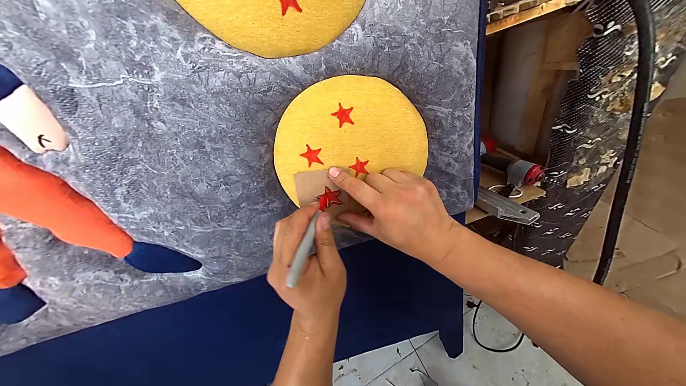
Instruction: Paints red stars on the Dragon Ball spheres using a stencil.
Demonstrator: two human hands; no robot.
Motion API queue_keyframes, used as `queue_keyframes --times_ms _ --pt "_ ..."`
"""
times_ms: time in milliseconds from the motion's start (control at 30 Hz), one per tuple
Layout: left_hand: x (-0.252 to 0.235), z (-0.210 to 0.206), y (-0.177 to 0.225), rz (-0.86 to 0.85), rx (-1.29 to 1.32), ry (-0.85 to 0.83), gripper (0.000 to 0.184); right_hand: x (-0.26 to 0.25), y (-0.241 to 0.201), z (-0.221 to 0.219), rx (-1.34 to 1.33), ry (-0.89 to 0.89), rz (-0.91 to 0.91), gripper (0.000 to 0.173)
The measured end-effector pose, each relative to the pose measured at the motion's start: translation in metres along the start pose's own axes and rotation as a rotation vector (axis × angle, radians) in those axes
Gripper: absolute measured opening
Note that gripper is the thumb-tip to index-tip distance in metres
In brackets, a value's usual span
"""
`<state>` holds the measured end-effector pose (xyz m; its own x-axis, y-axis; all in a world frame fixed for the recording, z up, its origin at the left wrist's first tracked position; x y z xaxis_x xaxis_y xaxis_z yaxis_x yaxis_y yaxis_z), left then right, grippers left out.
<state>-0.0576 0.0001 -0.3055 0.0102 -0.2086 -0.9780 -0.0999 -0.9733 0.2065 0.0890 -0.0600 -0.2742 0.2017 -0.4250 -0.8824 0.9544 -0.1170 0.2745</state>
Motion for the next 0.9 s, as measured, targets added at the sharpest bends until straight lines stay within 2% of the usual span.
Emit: queue_keyframes --times_ms 167,433,600,900 --pt "-0.005 0.002 -0.001 -0.044 0.005 -0.025 0.021 -0.001 -0.001 0.0 0.005 0.008 -0.003 0.056" --pt "0.0 0.006 -0.003 -0.006 0.03 -0.009 0.02 0.0 -0.002 -0.001 0.016 0.004 -0.011 0.057" --pt "-0.008 0.002 0.001 -0.129 -0.041 -0.034 0.02 -0.002 -0.001 -0.001 0.008 0.013 -0.007 0.057" --pt "-0.007 0.008 0.0 -0.143 -0.059 -0.116 0.019 0.0 -0.002 -0.002 -0.011 0.0 -0.006 0.055"
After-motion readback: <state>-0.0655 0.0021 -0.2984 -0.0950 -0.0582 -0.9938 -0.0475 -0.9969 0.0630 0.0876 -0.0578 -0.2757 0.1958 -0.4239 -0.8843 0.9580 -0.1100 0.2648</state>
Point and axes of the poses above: each hand's wrist, its own x-axis away from the middle knuckle, its own z-axis out of the back of the hand, y = z × x, the point moved 5 cm from there along -x, towards the middle knuckle, and after that the axes turned 11 degrees about x, right-handed, at the moved point
